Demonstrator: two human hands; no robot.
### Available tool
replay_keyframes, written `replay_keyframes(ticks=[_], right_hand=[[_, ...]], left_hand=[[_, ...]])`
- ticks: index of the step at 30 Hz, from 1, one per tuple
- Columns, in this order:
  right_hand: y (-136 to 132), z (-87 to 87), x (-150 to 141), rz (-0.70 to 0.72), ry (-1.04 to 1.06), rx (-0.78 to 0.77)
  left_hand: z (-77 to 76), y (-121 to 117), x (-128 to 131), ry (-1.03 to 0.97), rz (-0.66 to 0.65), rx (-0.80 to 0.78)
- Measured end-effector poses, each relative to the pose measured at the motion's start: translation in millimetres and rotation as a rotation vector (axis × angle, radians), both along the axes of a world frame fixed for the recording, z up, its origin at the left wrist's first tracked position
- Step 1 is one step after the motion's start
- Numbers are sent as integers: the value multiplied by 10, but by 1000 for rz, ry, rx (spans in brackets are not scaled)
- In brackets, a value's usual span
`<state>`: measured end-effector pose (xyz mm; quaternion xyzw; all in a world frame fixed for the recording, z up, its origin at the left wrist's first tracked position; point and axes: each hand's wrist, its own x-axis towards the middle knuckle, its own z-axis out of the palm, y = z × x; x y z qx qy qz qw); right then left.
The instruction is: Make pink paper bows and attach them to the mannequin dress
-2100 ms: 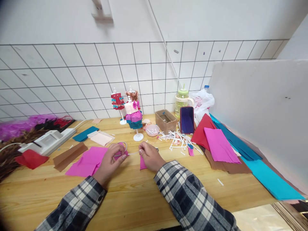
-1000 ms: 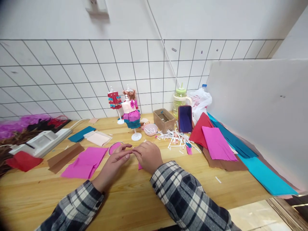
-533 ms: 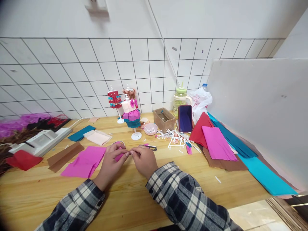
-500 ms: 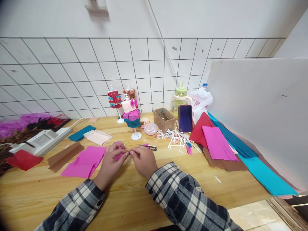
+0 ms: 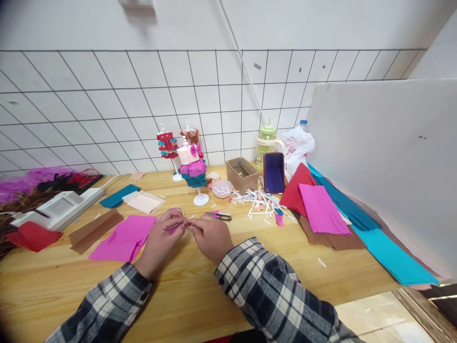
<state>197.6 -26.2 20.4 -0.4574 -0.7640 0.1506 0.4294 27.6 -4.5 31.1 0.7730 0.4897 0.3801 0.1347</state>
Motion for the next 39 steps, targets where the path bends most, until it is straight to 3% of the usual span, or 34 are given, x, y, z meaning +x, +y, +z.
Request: replay_keyframes(ticks=[5,12,18,31,39], right_hand=[[3,30,17,-18,-4,-3],[-4,-20,-19,27,-104,-13],[-12,65,36,-84,8,13],[9,27,72,-76,-78,90],[-1,18,63,-46,-101,131]], left_hand=[[20,-25,12,12,-14,-10],[21,-43,-25,-138,27,16],[28,-45,-24,-35,28,30],[58,-75,11,132,27,50],[49,-60,18,82,45,64]])
